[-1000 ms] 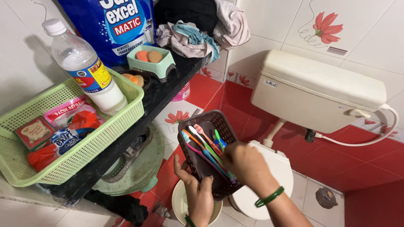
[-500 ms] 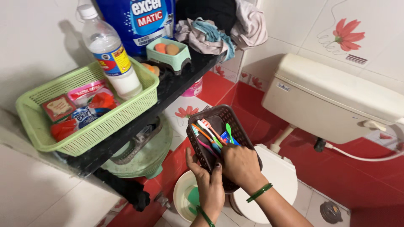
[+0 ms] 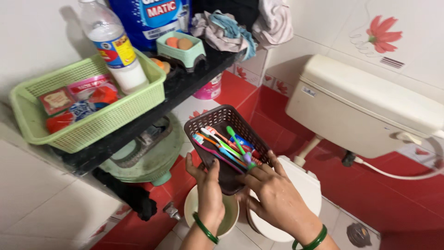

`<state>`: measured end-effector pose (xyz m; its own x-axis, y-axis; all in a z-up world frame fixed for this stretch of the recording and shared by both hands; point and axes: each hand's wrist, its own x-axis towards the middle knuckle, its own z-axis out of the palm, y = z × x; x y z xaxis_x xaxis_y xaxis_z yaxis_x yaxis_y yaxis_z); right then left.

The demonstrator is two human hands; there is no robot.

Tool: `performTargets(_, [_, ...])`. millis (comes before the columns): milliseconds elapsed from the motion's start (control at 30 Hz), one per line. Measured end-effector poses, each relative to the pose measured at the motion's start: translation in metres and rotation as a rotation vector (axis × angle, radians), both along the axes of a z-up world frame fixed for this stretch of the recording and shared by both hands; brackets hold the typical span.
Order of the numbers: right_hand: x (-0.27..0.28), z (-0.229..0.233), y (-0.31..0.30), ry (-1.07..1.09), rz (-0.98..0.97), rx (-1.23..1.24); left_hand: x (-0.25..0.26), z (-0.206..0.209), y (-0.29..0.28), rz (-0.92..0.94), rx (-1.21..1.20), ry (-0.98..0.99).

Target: The person carries a basket of toothbrushes and toothpaste into a bathroom and places it on a shelf. They then pick up and reposition several cleaning and hygiene bottles, including a blue disinfectant and a white liquid soap, before placing them back on the shelf. Finally, they pick up a soap dish containing two bars of soap and place it on the wall near the sink.

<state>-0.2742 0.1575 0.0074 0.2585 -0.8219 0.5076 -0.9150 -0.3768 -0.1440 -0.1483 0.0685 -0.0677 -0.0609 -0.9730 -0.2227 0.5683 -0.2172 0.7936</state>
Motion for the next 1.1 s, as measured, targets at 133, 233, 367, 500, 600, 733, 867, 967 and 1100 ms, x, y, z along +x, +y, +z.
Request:
performTargets(133, [-0.014,0.008,0.014,0.094,-0.11,-0.043,-0.012,0.013,0.004,-0.161,-0.001,0.07])
performTargets(233, [-0.02,0.01,0.031,0.059,-0.197,-0.022,-0.024,0.016,0.011,-0.261,-0.029,0.072])
performTargets(367, [-0.02,0.019,0.063,0.042,-0.326,-0.03,-0.045,0.02,0.023,-0.373,-0.059,0.05])
performTargets(500, [0.007,0.028,0.082,0.091,-0.525,0.088,-0.058,0.031,0.038,-0.5,-0.093,-0.034])
performTargets(600, [0.023,0.032,0.102,0.049,-0.602,0.027,-0.063,0.041,0.07,-0.66,-0.108,0.013])
performTargets(733, [0.043,0.024,0.132,0.058,-0.865,0.052,-0.059,0.042,0.101,-0.876,-0.167,0.042])
performTargets(867, [0.072,0.016,0.169,0.048,-1.063,0.014,-0.048,0.045,0.128,-1.161,0.014,-0.009])
performTargets(967, [0.094,0.013,0.21,0.015,-1.229,0.039,-0.046,0.039,0.161,-1.349,0.014,-0.021])
performTargets(1100, [0.127,0.018,0.26,0.028,-1.429,0.087,-0.037,0.02,0.21,-1.446,-0.626,-0.04])
